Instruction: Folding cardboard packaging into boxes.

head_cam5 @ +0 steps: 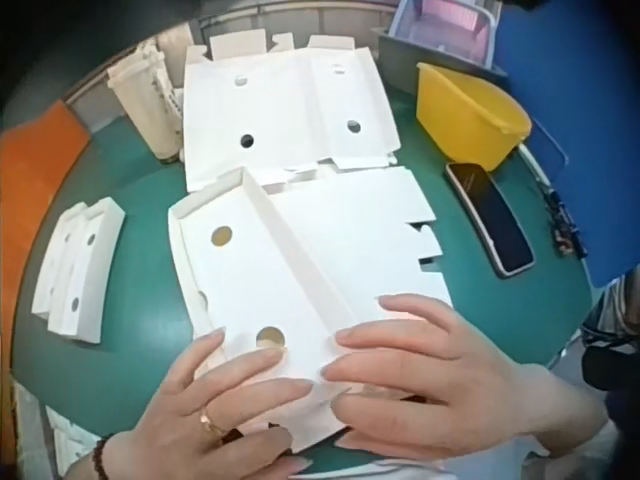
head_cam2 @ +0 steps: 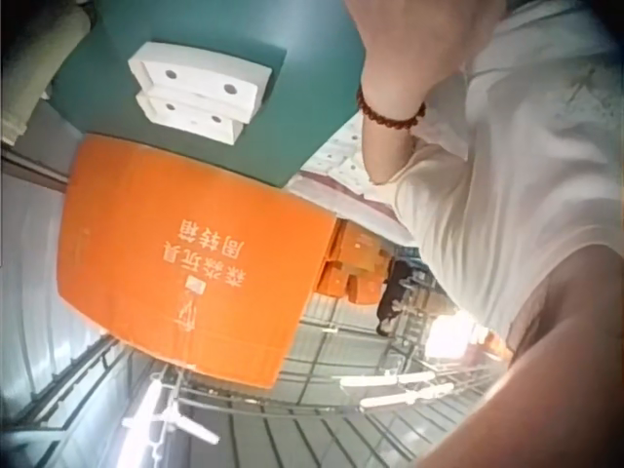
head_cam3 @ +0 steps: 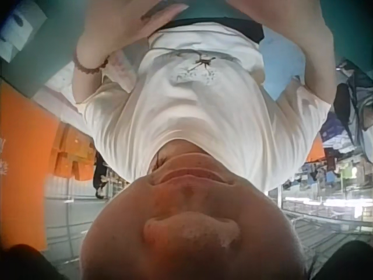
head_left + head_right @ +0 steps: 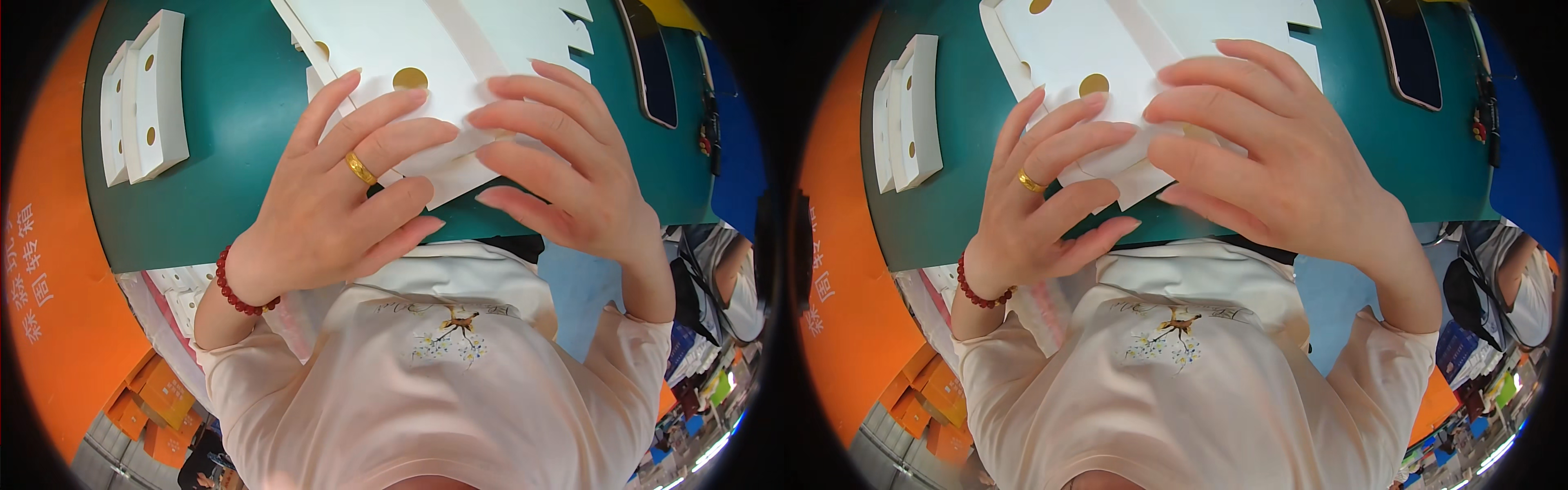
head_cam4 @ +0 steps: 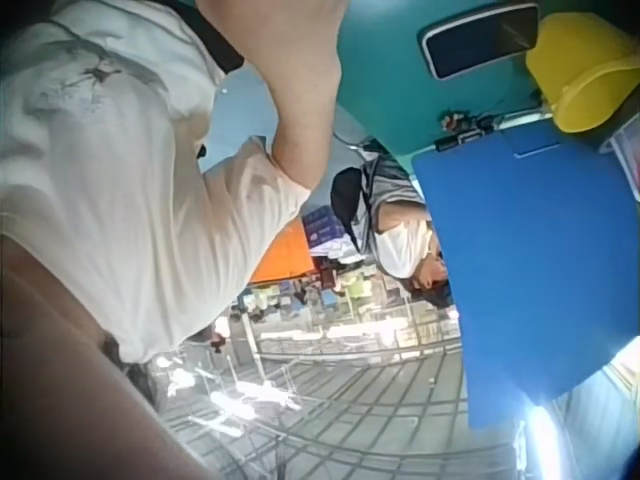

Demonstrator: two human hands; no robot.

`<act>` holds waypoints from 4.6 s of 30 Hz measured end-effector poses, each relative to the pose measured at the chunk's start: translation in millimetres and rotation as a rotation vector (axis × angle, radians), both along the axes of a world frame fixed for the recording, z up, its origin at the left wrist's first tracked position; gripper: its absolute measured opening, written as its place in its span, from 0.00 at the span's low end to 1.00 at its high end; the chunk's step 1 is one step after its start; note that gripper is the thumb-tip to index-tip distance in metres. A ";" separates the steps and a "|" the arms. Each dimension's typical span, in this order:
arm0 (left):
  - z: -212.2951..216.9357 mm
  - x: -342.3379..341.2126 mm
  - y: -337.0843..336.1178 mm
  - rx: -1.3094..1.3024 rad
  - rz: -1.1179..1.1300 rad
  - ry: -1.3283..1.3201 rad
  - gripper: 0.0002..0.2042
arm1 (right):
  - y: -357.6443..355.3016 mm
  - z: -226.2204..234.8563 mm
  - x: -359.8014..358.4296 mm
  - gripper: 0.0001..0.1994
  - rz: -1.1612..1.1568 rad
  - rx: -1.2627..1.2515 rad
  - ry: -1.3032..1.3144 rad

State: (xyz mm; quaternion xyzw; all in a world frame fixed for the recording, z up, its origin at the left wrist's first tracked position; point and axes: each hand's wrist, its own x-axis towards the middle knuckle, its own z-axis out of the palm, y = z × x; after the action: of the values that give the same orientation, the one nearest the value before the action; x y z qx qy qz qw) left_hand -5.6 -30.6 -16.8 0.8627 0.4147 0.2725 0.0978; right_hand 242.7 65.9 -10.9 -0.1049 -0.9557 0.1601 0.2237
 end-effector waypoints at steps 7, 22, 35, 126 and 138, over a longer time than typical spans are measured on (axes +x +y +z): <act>-16.0 11.7 -5.5 0.129 0.090 0.019 0.18 | 10.0 4.1 -2.3 0.18 0.041 0.081 -0.057; -18.8 21.9 -5.3 0.218 0.164 0.131 0.20 | 20.2 11.6 0.7 0.20 0.099 0.109 -0.055; -21.7 33.4 -10.8 0.219 0.219 0.161 0.18 | 21.3 19.9 14.9 0.17 0.072 0.029 -0.216; -0.1 43.6 16.0 -0.090 0.281 -0.125 0.02 | 71.9 -90.1 -36.6 0.08 0.617 -0.049 0.995; 10.3 36.3 6.3 -0.357 0.254 -0.375 0.07 | 32.2 25.1 -6.7 0.05 0.028 -0.441 -0.143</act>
State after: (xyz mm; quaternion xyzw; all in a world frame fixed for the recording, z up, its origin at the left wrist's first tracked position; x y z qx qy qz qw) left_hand 30.7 -24.3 -6.5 0.7074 0.5355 0.3600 0.2884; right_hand 236.0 98.1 14.2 -0.1489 -0.9123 0.3604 0.1250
